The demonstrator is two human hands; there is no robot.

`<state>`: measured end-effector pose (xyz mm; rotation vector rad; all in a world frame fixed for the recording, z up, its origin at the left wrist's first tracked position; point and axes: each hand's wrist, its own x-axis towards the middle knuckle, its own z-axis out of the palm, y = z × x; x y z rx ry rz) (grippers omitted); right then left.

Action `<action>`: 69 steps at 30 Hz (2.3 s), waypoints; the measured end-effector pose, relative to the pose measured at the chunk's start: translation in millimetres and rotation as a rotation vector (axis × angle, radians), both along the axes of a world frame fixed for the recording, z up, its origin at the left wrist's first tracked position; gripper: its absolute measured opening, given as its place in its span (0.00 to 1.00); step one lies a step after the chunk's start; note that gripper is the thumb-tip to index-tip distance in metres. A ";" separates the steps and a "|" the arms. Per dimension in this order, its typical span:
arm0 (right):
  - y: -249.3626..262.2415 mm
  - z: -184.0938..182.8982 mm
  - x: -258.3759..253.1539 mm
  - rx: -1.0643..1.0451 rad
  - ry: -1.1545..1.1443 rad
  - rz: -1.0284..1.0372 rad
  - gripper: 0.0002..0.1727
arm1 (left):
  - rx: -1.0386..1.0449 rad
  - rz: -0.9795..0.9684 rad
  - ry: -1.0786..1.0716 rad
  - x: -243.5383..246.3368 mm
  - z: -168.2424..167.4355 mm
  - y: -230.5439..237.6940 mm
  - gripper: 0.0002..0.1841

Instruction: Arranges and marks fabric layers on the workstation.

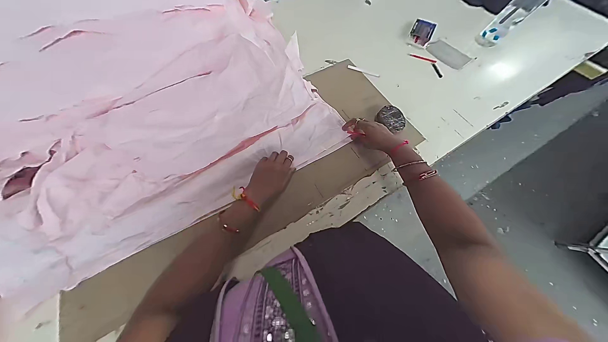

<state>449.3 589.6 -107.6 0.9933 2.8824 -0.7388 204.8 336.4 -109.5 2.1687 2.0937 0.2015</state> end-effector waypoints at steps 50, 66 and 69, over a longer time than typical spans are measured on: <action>-45.6 -17.9 -36.2 0.215 0.133 -0.379 0.59 | 0.190 0.750 -0.118 -77.9 -27.0 -155.7 0.19; -44.5 -21.4 -41.4 0.145 0.053 -0.573 0.62 | 0.377 1.004 -0.500 -199.3 5.9 -376.7 0.14; -52.1 -21.4 -44.9 0.148 0.052 -0.609 0.62 | 0.468 0.936 -0.364 -207.5 -26.2 -386.7 0.14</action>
